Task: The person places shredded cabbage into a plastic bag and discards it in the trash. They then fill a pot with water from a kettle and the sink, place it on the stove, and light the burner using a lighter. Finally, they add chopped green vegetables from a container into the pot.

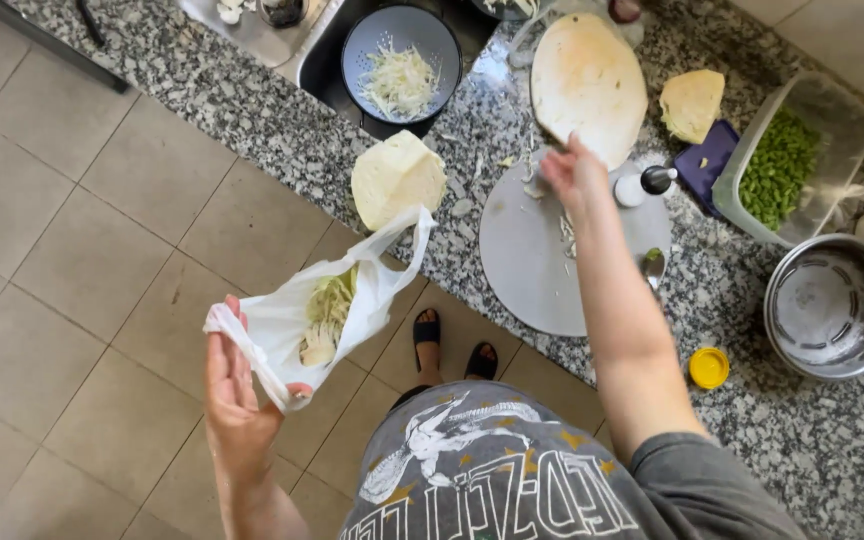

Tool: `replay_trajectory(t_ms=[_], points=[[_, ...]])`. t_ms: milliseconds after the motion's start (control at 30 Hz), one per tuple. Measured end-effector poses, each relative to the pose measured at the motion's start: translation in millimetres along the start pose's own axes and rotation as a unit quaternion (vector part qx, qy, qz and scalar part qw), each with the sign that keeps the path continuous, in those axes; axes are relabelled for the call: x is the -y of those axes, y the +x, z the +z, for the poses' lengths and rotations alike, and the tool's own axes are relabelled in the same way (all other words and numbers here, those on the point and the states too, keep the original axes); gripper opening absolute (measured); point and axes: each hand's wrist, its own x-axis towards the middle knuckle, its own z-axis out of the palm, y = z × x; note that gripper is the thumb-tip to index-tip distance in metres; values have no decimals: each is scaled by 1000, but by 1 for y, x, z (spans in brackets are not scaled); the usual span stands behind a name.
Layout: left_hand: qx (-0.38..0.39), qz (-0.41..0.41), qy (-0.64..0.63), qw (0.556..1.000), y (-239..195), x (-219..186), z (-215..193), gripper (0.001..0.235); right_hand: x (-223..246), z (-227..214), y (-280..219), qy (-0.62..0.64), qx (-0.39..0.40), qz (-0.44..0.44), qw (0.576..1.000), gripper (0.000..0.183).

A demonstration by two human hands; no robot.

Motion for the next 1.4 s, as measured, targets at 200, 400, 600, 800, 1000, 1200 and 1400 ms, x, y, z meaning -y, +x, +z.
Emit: replay_trajectory(t_ms=[200,400,600,800,1000,1200,1400], points=[[3,-21,23,1000,18,1,-3,101,-53,-24,53,-425,33,-504,751,24],[-15,-46,39,998,23,-7,3,101,-47,43,-52,-613,22,-330,718,83],[-10,-44,29,999,22,-7,5,100,-88,49,-19,-575,98,-385,716,5],[7,-12,28,1000,14,-1,4,102,-78,37,-21,-552,187,-402,706,22],[5,-11,30,999,2,-8,7,101,-37,-35,-68,-589,167,-362,703,9],[44,-20,33,998,-6,-7,14,102,-61,-63,13,-554,116,-534,628,43],[71,6,23,997,-16,-8,19,102,-86,-49,-88,-702,179,-381,574,51]])
